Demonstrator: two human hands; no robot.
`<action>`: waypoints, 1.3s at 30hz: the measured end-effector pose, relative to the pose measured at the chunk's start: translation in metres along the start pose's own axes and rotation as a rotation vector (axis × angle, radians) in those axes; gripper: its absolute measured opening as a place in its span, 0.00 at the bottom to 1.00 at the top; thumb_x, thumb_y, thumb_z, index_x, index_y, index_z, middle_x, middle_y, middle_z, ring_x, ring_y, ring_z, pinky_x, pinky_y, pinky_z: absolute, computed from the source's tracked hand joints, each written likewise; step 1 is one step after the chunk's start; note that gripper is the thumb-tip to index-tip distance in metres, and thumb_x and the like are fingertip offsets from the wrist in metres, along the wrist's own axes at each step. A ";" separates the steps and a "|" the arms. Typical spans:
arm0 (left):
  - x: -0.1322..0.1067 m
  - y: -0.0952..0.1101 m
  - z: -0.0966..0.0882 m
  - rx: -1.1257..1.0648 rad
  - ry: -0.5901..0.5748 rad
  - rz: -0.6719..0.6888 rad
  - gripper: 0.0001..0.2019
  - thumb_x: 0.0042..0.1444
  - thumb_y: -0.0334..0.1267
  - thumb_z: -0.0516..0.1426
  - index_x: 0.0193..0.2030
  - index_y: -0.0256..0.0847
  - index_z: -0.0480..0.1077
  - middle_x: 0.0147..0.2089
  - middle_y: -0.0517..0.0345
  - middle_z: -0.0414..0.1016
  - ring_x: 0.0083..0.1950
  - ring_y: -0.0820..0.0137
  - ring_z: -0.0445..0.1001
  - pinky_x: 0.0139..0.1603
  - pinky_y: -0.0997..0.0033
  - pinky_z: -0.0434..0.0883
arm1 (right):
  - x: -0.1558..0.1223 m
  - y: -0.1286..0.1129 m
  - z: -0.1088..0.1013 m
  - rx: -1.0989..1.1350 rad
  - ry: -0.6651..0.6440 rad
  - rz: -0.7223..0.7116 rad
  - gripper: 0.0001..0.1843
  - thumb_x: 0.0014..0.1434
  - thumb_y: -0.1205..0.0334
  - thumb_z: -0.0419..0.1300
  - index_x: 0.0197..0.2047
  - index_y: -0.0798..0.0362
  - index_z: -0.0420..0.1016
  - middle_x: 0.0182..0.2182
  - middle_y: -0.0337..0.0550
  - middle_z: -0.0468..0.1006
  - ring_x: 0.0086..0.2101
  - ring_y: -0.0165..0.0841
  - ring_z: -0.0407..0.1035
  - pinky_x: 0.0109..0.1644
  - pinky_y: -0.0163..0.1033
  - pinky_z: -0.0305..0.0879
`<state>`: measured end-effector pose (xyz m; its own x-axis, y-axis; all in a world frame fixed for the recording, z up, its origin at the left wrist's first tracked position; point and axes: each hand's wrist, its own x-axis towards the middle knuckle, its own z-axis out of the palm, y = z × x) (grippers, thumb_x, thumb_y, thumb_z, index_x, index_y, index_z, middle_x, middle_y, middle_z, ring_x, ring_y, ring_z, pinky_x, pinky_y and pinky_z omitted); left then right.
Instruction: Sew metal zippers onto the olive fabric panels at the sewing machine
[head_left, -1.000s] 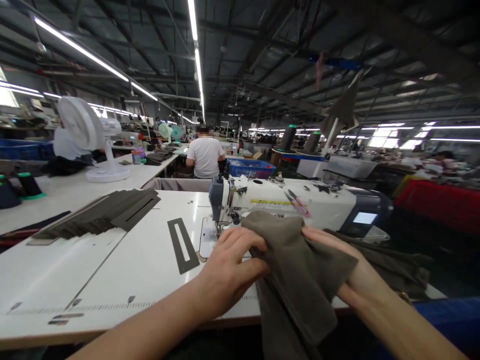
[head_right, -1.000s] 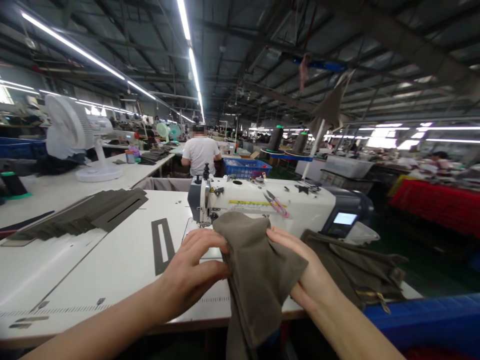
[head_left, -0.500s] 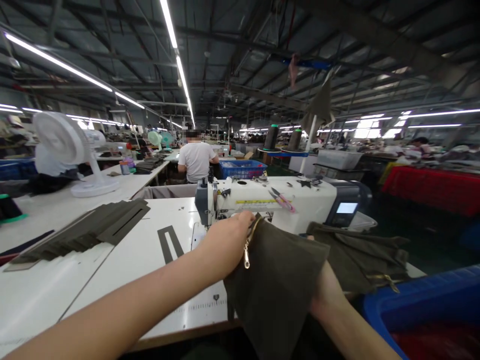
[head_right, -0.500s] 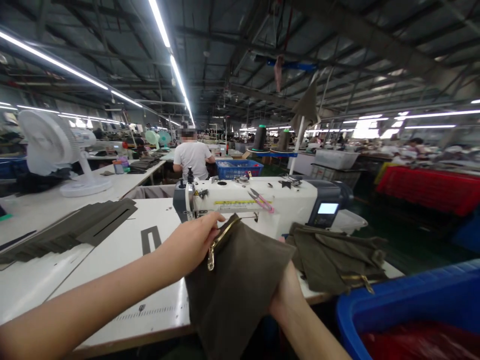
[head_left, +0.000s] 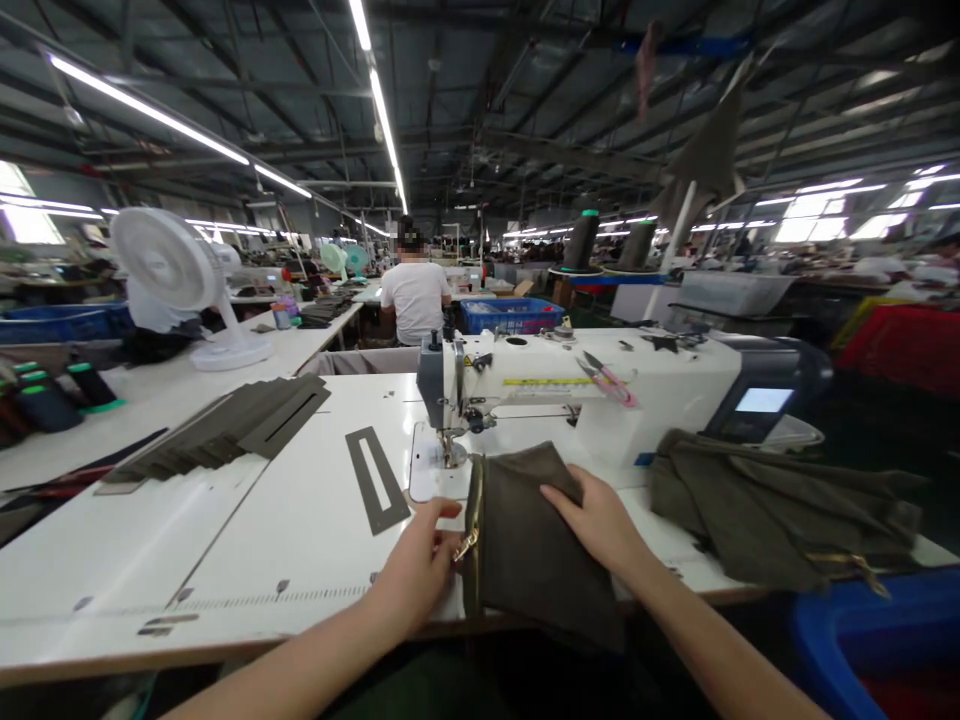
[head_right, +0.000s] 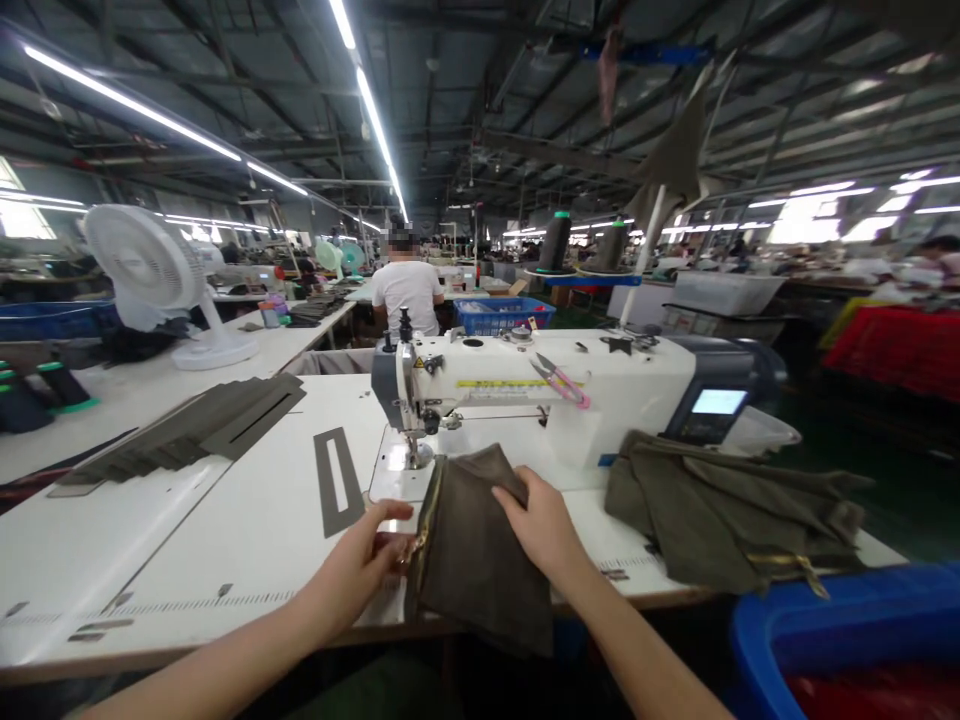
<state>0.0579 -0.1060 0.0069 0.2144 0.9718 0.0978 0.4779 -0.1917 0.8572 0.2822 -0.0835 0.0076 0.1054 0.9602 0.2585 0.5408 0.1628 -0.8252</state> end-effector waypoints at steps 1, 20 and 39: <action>-0.001 -0.010 -0.007 0.107 -0.054 0.044 0.13 0.52 0.32 0.53 0.46 0.38 0.65 0.50 0.45 0.68 0.47 0.59 0.70 0.47 0.59 0.66 | 0.007 0.011 0.011 -0.023 -0.042 0.002 0.12 0.48 0.57 0.57 0.34 0.54 0.73 0.37 0.48 0.78 0.40 0.44 0.70 0.47 0.47 0.62; 0.053 -0.009 -0.021 0.768 -0.398 0.367 0.48 0.37 0.63 0.58 0.60 0.30 0.57 0.63 0.34 0.52 0.65 0.47 0.45 0.61 0.47 0.23 | 0.058 0.040 0.036 -0.704 0.001 -0.004 0.14 0.60 0.61 0.47 0.39 0.57 0.71 0.22 0.54 0.75 0.28 0.46 0.71 0.34 0.46 0.62; 0.053 -0.019 -0.016 0.910 -0.391 0.420 0.54 0.36 0.73 0.49 0.61 0.27 0.53 0.63 0.32 0.51 0.64 0.46 0.49 0.62 0.45 0.29 | -0.001 0.014 0.060 -0.812 -0.170 -0.450 0.33 0.61 0.52 0.44 0.61 0.70 0.52 0.61 0.60 0.49 0.61 0.44 0.40 0.62 0.57 0.32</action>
<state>0.0462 -0.0489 0.0041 0.6895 0.7243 -0.0101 0.7226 -0.6868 0.0783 0.2394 -0.0689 -0.0347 -0.3430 0.8763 0.3383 0.9240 0.3797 -0.0466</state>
